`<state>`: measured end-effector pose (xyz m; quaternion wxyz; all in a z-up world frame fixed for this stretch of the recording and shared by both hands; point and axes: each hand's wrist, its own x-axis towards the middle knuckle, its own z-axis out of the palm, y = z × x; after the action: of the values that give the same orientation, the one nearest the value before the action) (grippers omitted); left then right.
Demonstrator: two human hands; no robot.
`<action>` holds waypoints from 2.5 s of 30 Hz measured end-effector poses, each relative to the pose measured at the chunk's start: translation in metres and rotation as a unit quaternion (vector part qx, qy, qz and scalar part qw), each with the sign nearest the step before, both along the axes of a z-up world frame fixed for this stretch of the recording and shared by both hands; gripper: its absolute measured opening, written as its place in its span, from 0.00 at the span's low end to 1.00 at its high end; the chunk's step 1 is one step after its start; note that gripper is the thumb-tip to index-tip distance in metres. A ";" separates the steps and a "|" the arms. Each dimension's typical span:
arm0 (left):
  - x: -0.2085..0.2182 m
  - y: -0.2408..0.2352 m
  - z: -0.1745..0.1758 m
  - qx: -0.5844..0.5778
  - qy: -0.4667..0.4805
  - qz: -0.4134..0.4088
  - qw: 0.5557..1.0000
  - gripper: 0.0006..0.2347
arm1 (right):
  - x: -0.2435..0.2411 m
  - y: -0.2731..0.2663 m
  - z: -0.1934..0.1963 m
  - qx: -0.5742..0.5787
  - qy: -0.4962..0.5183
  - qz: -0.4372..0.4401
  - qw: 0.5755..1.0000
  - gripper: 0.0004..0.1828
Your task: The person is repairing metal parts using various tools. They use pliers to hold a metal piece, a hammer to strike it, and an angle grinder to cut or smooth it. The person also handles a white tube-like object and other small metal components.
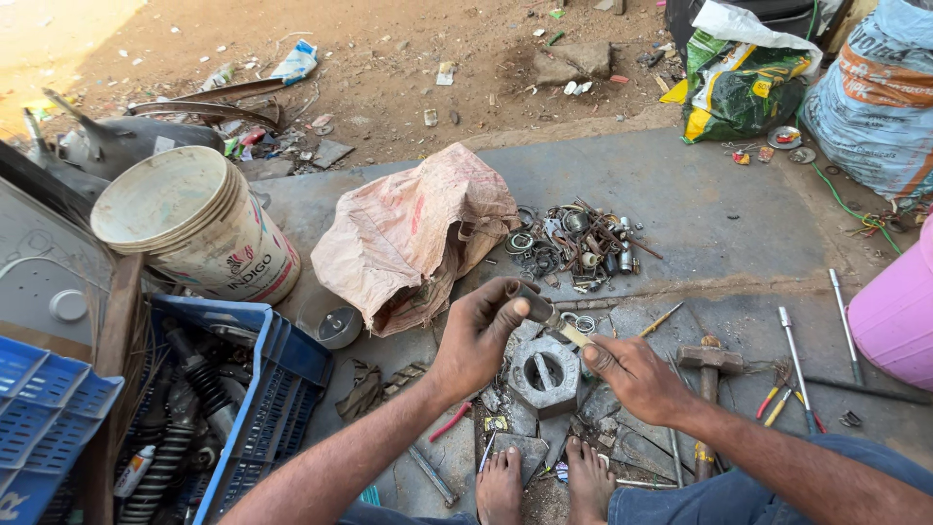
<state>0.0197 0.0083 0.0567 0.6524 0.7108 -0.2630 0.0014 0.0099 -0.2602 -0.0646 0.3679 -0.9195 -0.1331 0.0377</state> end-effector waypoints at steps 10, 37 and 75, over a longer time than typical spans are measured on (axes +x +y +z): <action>0.009 -0.001 0.006 -0.080 0.117 -0.004 0.990 0.14 | -0.006 -0.003 0.071 0.102 -0.119 0.039 0.987 0.28; 0.040 0.007 -0.003 0.018 0.051 0.011 0.998 0.11 | 0.027 -0.022 0.154 -0.063 -0.192 0.065 0.977 0.20; -0.001 0.058 -0.006 0.208 -0.105 0.053 0.971 0.16 | 0.047 0.007 0.117 -0.105 -0.226 0.168 0.954 0.16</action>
<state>0.0190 0.0668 0.0512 0.4583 0.8396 -0.2862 0.0560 0.0571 -0.2532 0.0525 0.2178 -0.9018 -0.3607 -0.0964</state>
